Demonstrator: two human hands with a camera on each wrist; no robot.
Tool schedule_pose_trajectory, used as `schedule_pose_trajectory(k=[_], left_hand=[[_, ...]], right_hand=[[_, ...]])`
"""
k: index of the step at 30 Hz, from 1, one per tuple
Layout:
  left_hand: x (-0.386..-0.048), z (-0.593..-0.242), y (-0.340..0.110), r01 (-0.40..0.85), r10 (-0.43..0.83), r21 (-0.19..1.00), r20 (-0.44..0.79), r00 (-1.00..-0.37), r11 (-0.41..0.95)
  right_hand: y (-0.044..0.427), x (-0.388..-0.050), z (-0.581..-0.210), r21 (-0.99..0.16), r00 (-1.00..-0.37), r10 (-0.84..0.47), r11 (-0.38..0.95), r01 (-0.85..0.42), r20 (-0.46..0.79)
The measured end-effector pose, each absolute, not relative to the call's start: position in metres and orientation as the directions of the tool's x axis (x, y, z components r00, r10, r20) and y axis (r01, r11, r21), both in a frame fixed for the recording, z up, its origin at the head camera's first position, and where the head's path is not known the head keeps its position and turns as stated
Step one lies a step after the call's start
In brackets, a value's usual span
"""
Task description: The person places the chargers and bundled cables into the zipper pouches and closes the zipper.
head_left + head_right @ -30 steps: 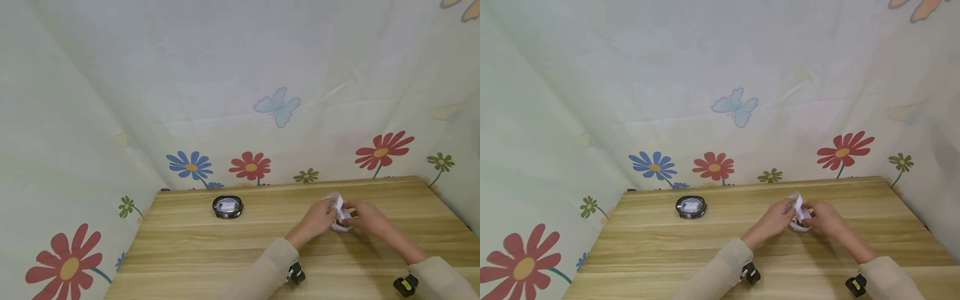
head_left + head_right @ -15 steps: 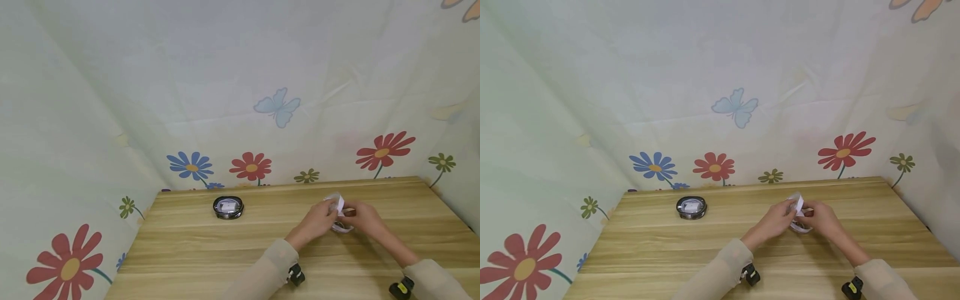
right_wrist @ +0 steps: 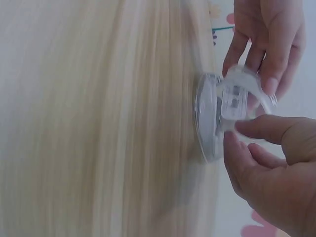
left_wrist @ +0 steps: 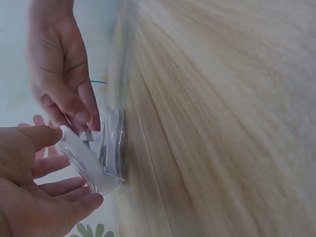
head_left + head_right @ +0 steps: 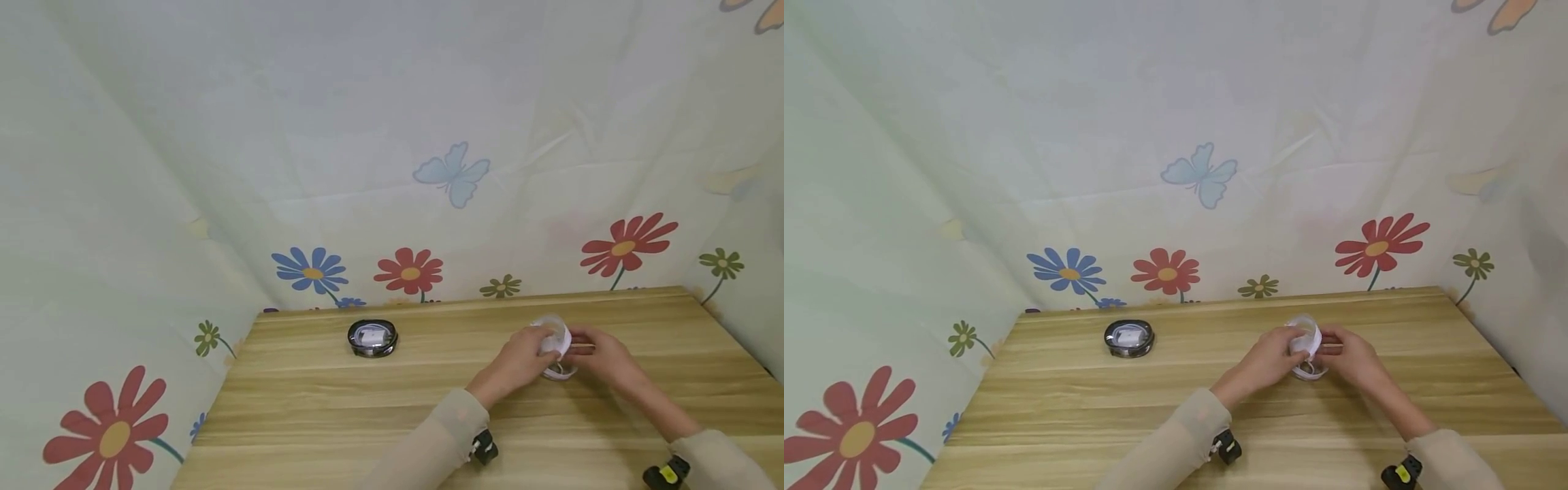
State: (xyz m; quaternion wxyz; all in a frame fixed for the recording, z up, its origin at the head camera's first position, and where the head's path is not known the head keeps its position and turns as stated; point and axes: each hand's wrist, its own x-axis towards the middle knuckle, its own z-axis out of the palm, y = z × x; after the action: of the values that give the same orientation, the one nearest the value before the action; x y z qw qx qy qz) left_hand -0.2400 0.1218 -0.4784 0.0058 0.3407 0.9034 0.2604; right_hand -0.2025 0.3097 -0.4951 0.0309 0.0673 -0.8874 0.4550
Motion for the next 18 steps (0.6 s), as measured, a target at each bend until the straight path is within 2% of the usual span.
schedule_pose_trajectory(k=[5,8,18], left_hand=[[-0.239,-0.479,0.122,0.652,0.647,0.406,0.171,-0.743,0.641],[-0.243,-0.48,0.119,0.702,0.688,0.335,0.18,-0.703,0.629],[-0.282,-0.483,0.096,0.902,0.901,0.077,0.06,-0.43,0.425]], right_hand=[[0.326,-0.195,-0.489,-0.717,-0.984,-0.074,0.676,-0.17,0.164],[0.336,-0.191,-0.486,-0.678,-0.981,-0.075,0.712,-0.179,0.18],[0.349,-0.186,-0.486,-0.642,-0.978,-0.118,0.74,-0.203,0.173]])
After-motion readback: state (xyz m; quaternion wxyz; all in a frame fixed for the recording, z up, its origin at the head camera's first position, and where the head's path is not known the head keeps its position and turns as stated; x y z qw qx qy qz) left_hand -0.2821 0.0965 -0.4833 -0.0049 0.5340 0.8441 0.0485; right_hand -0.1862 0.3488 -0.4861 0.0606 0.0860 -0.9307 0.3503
